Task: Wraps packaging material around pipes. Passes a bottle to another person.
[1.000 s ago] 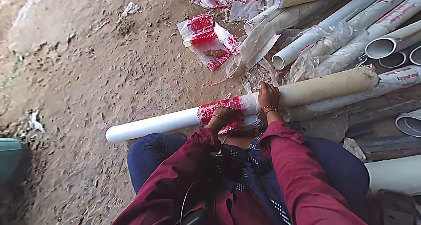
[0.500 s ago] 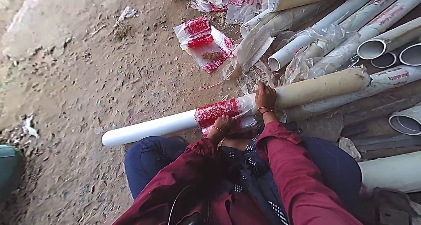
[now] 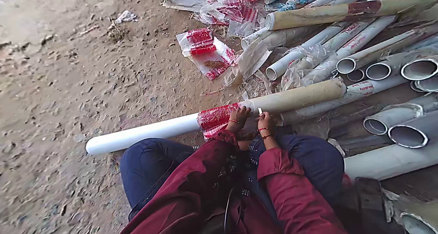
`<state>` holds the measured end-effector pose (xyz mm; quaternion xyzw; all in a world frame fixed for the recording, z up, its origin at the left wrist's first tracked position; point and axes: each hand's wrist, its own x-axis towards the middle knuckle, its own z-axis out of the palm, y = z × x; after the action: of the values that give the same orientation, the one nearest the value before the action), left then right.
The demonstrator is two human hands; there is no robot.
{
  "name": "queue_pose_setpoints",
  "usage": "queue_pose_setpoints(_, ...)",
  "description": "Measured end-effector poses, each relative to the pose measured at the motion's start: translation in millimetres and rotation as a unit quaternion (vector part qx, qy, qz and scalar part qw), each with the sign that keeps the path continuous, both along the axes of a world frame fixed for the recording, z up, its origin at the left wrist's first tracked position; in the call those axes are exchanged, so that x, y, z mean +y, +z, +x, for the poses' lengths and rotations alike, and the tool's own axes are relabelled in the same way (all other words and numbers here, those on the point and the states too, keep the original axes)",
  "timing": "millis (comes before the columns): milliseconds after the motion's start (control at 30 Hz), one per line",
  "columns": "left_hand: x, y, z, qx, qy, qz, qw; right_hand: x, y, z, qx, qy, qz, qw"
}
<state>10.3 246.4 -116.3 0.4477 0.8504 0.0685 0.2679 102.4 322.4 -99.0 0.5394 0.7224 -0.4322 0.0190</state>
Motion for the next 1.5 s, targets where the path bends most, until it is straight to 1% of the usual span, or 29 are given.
queue_pose_setpoints(67,-3.0,-6.4,-3.7,-0.003,-0.011,0.022,1.000,-4.0,3.9,-1.7,-0.067,0.068,0.043,0.994)
queue_pose_setpoints(133,-3.9,-6.5,-7.9,-0.010,-0.014,0.027,1.000,-7.5,10.7,-5.0,-0.115,0.125,0.062,0.984)
queue_pose_setpoints(200,-1.6,-4.4,-10.7,-0.027,0.002,0.027,0.999,-10.0,14.2,-8.1,-0.149,0.163,0.067,0.973)
queue_pose_setpoints(267,-0.1,-7.4,-12.2,-0.037,0.016,0.035,0.999,-11.3,14.1,-8.3,-0.164,0.181,0.068,0.967)
queue_pose_setpoints(333,-1.5,-8.9,-12.0,-0.040,0.033,0.050,0.997,-11.6,14.1,-6.1,-0.161,0.182,0.071,0.967)
queue_pose_setpoints(433,-9.0,1.1,-8.8,-0.051,0.067,0.077,0.994,-13.3,13.7,-5.5,-0.164,0.183,0.079,0.966)
queue_pose_setpoints(533,-12.7,11.4,-4.6,-0.059,0.079,0.075,0.992,-15.1,14.7,-6.4,-0.169,0.182,0.082,0.965)
queue_pose_setpoints(700,-6.3,9.5,-9.8,-0.062,0.074,0.039,0.995,-13.3,11.6,-6.8,-0.168,0.188,0.095,0.963)
queue_pose_setpoints(833,-7.5,3.9,-10.4,-0.056,0.064,0.061,0.994,-12.0,6.9,-6.1,-0.153,0.181,0.110,0.965)
queue_pose_setpoints(1000,-12.6,11.1,-9.0,-0.068,0.069,0.078,0.992,-13.0,2.7,-6.5,-0.140,0.196,0.126,0.962)
queue_pose_setpoints(1100,-13.2,9.5,-7.6,-0.065,0.074,0.086,0.991,-13.3,0.2,-4.6,-0.133,0.198,0.137,0.961)
queue_pose_setpoints(1233,-5.5,-2.6,-14.8,-0.068,0.067,0.055,0.994,-14.0,1.3,-3.1,-0.143,0.207,0.124,0.960)
queue_pose_setpoints(1400,-6.4,-1.5,-14.8,-0.071,0.069,0.062,0.993,-17.4,-5.9,2.0,-0.115,0.192,0.139,0.965)
queue_pose_setpoints(1500,-6.6,-0.7,-14.1,-0.071,0.070,0.062,0.993,-21.0,-7.8,5.3,-0.119,0.189,0.140,0.965)
